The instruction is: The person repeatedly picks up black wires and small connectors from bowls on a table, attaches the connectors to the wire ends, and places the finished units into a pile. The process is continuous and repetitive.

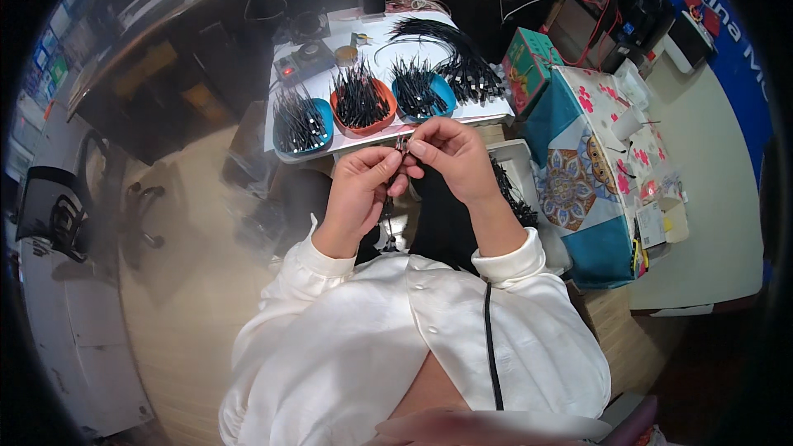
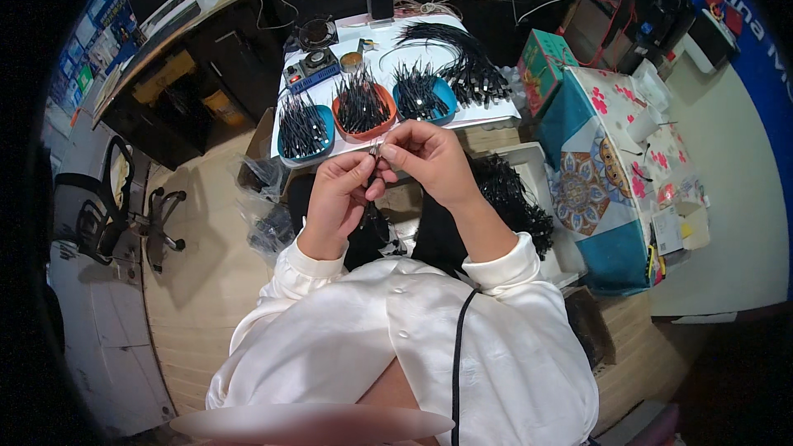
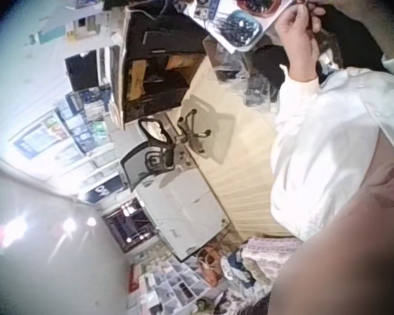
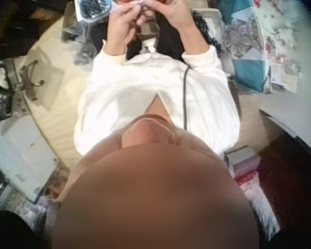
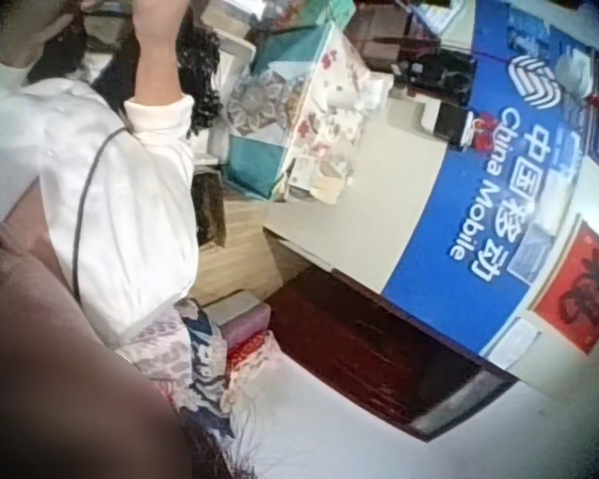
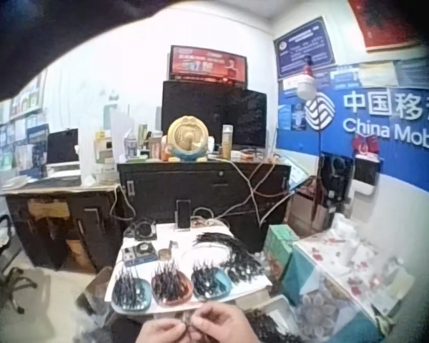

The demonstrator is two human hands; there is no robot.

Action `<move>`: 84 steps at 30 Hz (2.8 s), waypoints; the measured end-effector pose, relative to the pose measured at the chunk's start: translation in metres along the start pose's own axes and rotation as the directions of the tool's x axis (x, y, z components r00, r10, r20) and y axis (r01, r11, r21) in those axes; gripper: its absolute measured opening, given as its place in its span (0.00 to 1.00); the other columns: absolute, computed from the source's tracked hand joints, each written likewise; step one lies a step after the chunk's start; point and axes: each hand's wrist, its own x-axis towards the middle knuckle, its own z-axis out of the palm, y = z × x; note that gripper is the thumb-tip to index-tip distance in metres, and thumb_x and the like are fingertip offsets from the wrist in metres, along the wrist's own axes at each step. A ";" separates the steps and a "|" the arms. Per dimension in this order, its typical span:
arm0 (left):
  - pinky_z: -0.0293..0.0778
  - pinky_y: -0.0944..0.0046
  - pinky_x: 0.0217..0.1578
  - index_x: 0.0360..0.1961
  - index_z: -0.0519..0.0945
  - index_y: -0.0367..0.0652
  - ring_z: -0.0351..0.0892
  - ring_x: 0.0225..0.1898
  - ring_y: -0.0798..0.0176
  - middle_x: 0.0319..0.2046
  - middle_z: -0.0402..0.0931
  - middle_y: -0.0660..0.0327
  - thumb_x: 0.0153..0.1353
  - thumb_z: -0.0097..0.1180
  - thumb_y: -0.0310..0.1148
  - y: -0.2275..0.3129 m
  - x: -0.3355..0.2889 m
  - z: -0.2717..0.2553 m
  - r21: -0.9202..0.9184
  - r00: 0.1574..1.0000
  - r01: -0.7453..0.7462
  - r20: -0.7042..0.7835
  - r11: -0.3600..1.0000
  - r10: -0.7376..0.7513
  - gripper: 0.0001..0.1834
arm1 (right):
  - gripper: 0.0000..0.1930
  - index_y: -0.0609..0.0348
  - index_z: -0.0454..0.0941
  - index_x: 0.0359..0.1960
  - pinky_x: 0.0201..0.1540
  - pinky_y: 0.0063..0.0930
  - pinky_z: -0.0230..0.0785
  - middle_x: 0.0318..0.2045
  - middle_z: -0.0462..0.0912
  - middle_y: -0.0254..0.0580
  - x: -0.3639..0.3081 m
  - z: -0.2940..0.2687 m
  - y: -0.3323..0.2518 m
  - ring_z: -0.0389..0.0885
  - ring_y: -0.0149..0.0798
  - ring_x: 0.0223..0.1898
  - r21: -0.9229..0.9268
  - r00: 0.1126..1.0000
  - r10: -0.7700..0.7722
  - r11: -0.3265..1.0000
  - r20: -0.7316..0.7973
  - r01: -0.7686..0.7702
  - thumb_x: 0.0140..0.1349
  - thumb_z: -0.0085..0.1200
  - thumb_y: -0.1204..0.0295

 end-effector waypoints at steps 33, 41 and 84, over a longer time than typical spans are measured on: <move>0.58 0.77 0.20 0.30 0.80 0.35 0.65 0.21 0.79 0.23 0.77 0.64 0.65 0.52 0.26 -0.001 -0.012 -0.012 0.257 0.993 0.071 0.078 0.964 -0.094 0.08 | 0.09 0.60 0.69 0.42 0.33 0.28 0.77 0.28 0.78 0.37 -0.017 0.001 0.027 0.81 0.34 0.27 0.383 0.914 0.389 0.831 0.118 -0.403 0.67 0.51 0.69; 0.62 0.76 0.19 0.36 0.81 0.31 0.69 0.19 0.74 0.25 0.80 0.58 0.66 0.52 0.27 -0.010 0.003 -0.016 0.214 0.994 0.061 0.077 0.975 -0.079 0.09 | 0.07 0.56 0.69 0.39 0.28 0.19 0.70 0.28 0.76 0.33 -0.003 -0.016 0.027 0.78 0.29 0.25 0.250 0.908 0.393 0.873 0.147 -0.418 0.66 0.53 0.69; 0.55 0.78 0.16 0.32 0.82 0.31 0.65 0.16 0.78 0.18 0.76 0.63 0.62 0.56 0.25 0.010 0.004 -0.027 0.268 0.993 0.114 -0.031 0.957 -0.110 0.07 | 0.12 0.61 0.78 0.39 0.35 0.25 0.69 0.31 0.81 0.37 0.019 -0.019 -0.021 0.79 0.34 0.33 -0.798 0.944 -0.018 0.530 0.329 0.288 0.56 0.63 0.71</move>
